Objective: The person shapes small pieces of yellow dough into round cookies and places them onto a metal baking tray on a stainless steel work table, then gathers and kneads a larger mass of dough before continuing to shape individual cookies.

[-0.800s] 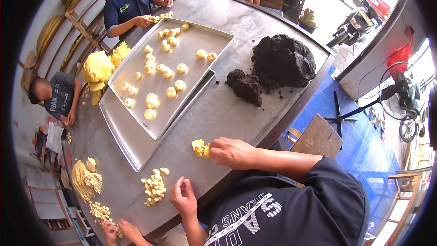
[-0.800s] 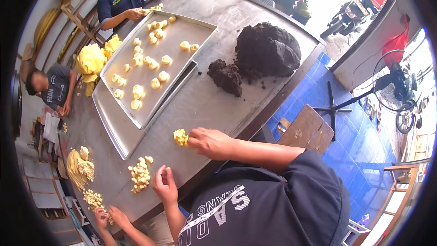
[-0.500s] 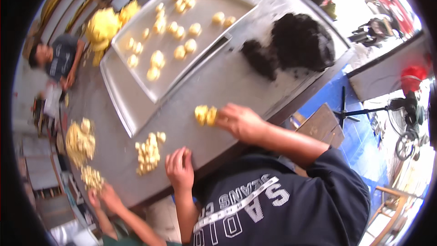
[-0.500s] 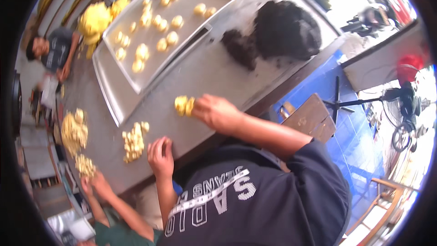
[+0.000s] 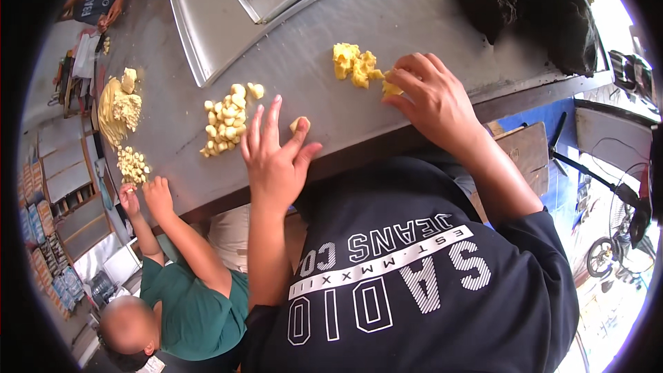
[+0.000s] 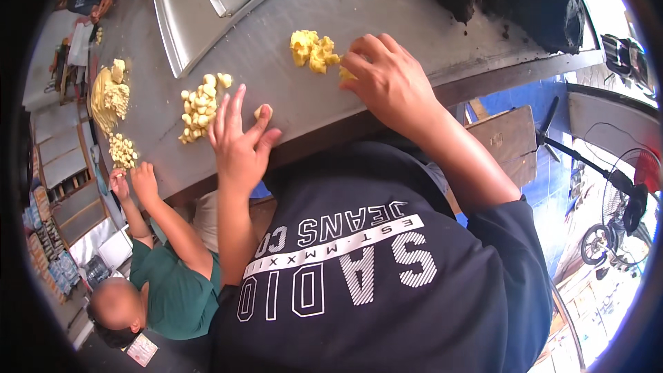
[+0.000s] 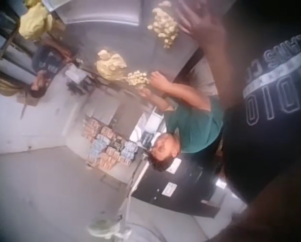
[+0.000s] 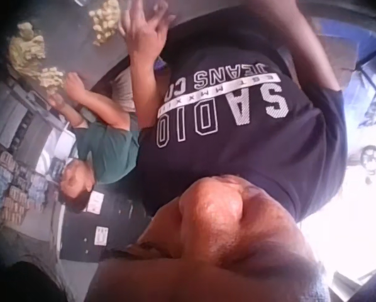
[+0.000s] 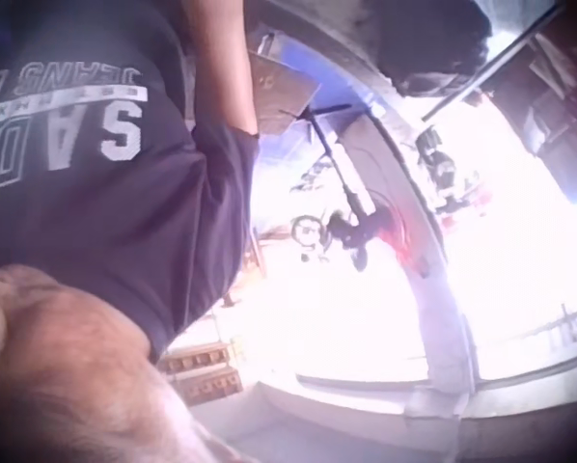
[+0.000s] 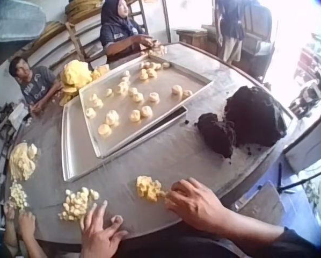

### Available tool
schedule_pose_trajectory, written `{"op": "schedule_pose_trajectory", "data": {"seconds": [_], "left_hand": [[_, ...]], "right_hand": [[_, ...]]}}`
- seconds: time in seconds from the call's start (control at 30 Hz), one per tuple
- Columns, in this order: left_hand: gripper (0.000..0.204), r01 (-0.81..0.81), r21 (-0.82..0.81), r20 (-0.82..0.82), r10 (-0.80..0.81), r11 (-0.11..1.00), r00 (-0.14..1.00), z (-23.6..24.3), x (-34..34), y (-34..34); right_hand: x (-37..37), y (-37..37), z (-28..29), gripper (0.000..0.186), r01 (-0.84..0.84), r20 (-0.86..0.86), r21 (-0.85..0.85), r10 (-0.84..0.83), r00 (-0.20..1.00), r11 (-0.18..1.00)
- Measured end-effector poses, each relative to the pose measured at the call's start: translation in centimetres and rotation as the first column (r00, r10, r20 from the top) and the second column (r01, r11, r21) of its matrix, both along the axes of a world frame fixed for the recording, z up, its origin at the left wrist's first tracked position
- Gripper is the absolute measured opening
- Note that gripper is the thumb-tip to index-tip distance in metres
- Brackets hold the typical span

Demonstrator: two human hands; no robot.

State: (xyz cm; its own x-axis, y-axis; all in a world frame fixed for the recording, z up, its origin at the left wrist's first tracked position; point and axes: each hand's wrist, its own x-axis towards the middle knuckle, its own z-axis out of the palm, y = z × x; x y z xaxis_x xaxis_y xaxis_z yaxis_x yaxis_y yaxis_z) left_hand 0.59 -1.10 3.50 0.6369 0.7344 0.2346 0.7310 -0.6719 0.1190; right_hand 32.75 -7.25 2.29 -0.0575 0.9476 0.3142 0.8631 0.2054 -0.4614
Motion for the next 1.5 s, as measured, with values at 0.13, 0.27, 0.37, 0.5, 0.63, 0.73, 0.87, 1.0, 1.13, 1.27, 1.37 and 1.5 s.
{"op": "schedule_pose_trajectory", "data": {"seconds": [0.13,0.27,0.37,0.5,0.63,0.73,0.87,1.0,1.13,1.27,1.37,1.5], "left_hand": [[0.029,0.160,0.107,0.032,-0.164,0.981,0.986,1.9,4.1,6.3],[0.034,0.165,0.378,0.245,-0.271,0.911,0.931,-4.3,8.0,8.9],[0.031,0.262,0.474,0.183,-0.385,0.841,0.905,-4.6,8.6,7.9],[0.028,0.072,0.343,0.390,-0.212,0.937,0.896,-5.1,8.9,9.9],[0.024,0.360,0.506,0.216,-0.519,0.784,0.827,-4.5,7.8,5.9],[0.031,0.041,0.108,0.731,-0.107,0.993,0.674,-4.7,7.7,8.6],[0.022,-0.156,-0.129,0.499,0.200,0.979,0.843,-1.2,2.0,5.8],[0.015,-0.155,0.233,0.059,0.145,0.960,0.988,-3.0,-0.6,0.5],[0.012,-0.285,-0.083,0.359,0.296,0.955,0.885,-4.0,0.7,-0.3],[0.009,-0.093,-0.167,0.472,0.162,0.982,0.866,-3.9,1.2,-0.6],[0.014,0.003,-0.557,0.705,0.471,0.831,0.531,-4.3,1.6,-1.5],[0.035,0.182,-0.743,0.666,0.684,0.645,0.297,-1.5,4.5,-1.3]], "right_hand": [[-1.4,-0.2,-0.9,0.017,-0.108,0.010,0.046,0.108,0.994,0.993],[-2.9,1.8,-1.2,0.016,-0.208,0.114,0.140,0.193,0.974,0.968],[-2.0,2.5,-2.6,0.015,-0.197,0.124,0.174,0.177,0.976,0.965],[-2.9,3.2,-1.6,0.013,-0.175,0.202,0.103,0.152,0.968,0.979],[-2.2,2.6,0.0,0.011,-0.175,0.066,-0.128,0.184,0.981,0.976],[-2.5,1.5,0.6,0.017,-0.085,-0.195,-0.024,0.078,0.978,0.996],[-1.6,-0.4,-0.6,0.021,0.029,0.008,-0.027,-0.029,1.000,0.999],[-2.8,-0.3,0.0,0.025,-0.144,-0.134,-0.012,0.141,0.981,0.990],[-4.5,1.0,-0.2,0.027,-0.250,-0.069,-0.044,0.246,0.967,0.967],[-4.3,0.7,0.8,0.026,-0.220,0.016,-0.062,0.222,0.975,0.973],[-5.5,0.5,0.4,0.023,-0.240,-0.050,-0.072,0.236,0.970,0.968],[-7.8,1.5,0.8,0.019,-0.252,-0.365,0.017,0.240,0.899,0.968]]}}
